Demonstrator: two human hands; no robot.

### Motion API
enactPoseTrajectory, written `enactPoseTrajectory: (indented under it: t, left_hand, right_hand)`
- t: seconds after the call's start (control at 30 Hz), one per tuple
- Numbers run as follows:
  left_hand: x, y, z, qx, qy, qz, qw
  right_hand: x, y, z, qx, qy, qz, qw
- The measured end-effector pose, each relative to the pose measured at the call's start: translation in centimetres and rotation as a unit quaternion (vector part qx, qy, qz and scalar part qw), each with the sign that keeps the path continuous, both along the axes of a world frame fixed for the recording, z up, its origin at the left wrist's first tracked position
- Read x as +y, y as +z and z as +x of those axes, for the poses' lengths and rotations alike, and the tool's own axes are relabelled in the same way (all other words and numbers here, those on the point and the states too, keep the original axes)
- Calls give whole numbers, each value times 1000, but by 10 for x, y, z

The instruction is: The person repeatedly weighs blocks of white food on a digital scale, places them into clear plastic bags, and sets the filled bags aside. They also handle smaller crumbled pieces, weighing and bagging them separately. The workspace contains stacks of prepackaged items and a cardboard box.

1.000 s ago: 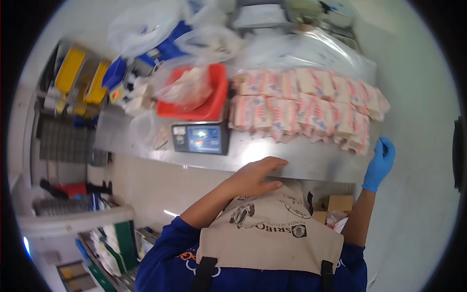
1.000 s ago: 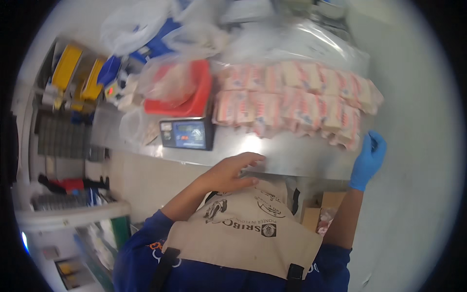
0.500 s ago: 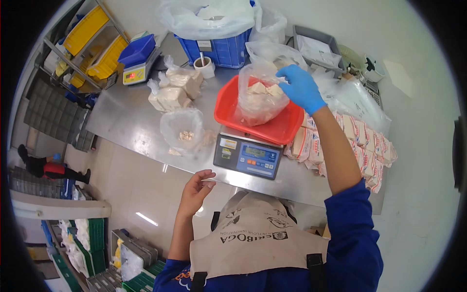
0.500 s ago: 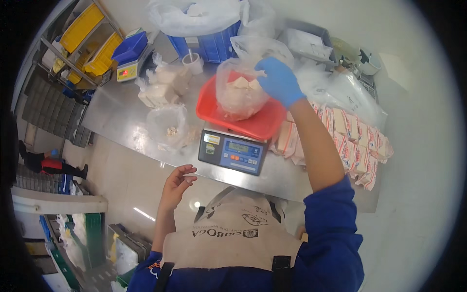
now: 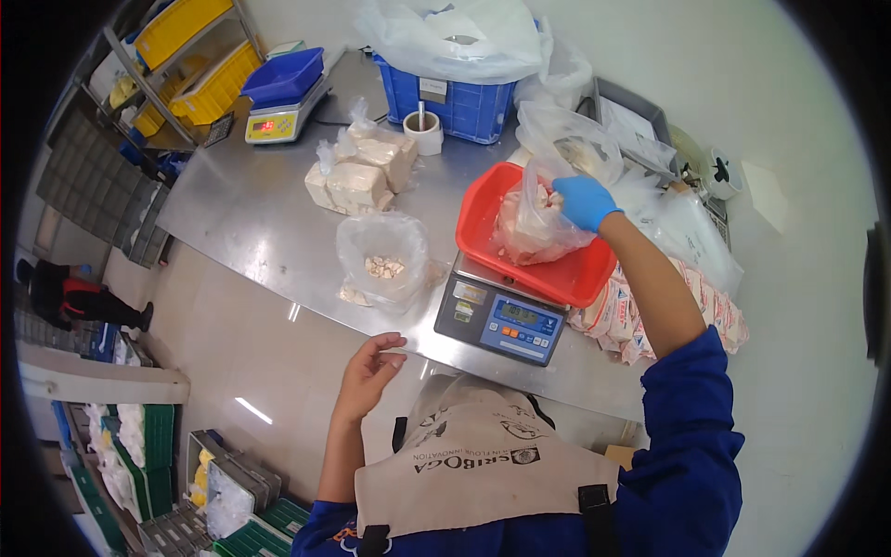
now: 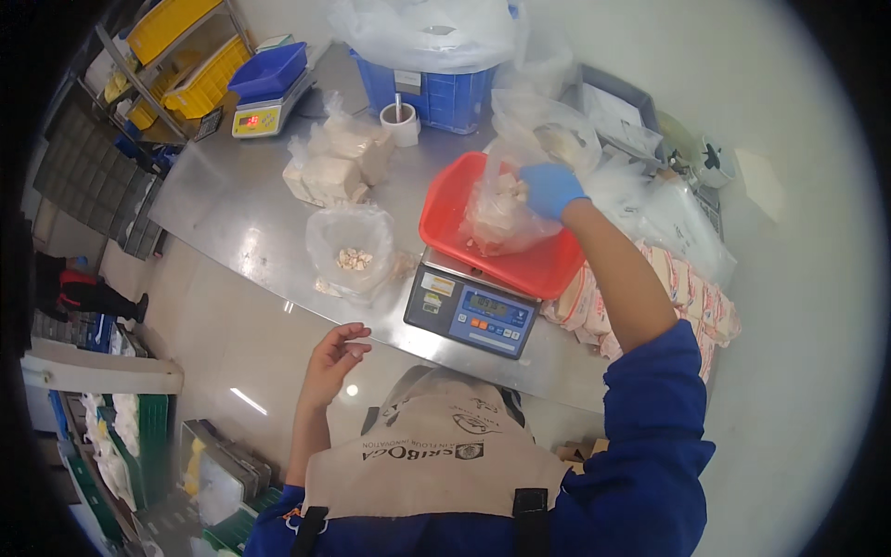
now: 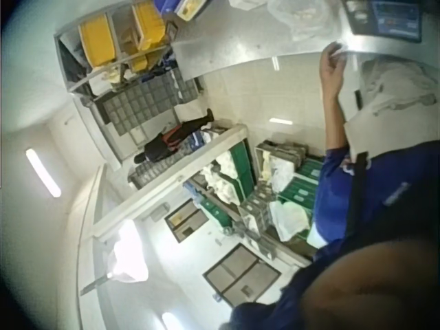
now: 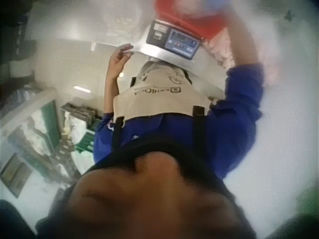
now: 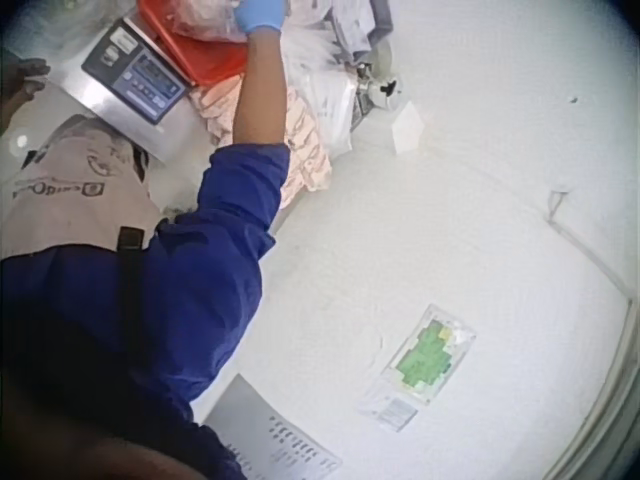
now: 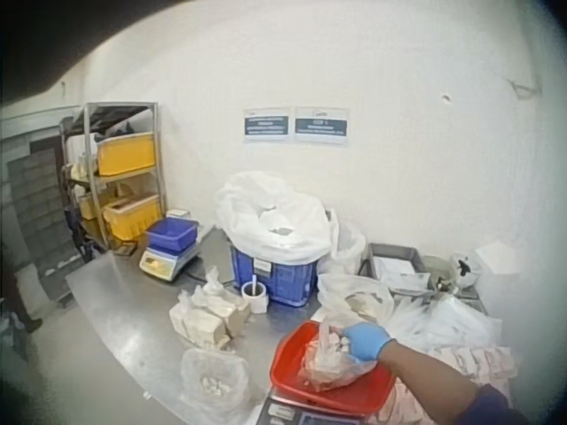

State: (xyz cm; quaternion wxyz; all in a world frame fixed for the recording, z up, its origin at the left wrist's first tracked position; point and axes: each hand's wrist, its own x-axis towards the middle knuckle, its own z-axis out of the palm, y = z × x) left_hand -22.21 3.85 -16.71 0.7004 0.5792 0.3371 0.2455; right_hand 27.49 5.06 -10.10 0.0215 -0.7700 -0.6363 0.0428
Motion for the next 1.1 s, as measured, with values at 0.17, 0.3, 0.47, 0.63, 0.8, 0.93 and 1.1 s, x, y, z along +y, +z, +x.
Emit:
enactPoseTrajectory:
  t: [0.17,0.3,0.47,0.63,0.8,0.93,1.1]
  left_hand:
    - [31,2,-12,39,132,88,987]
    - [58,56,19,131,193,213,949]
    - [112,39,59,269,117,329,898]
    - [127,-3,64,242,100,319,911]
    - [103,27,57,199,121,296,926]
    - [97,22,35,194,122,241,943]
    - [86,11,16,179,143,222,948]
  right_hand:
    - [1,42,11,159,31,117,980]
    - [7,106,-25,299,-21,76,951]
    - [66,105,-96,396,141,41,907]
    - [121,16,-220,175,196,-81,961]
    - [121,-30,-261,297,181,-175,921]
    - [100,29,-205,414,237,-23,879]
    - [48,95,-68,109,72,88,988]
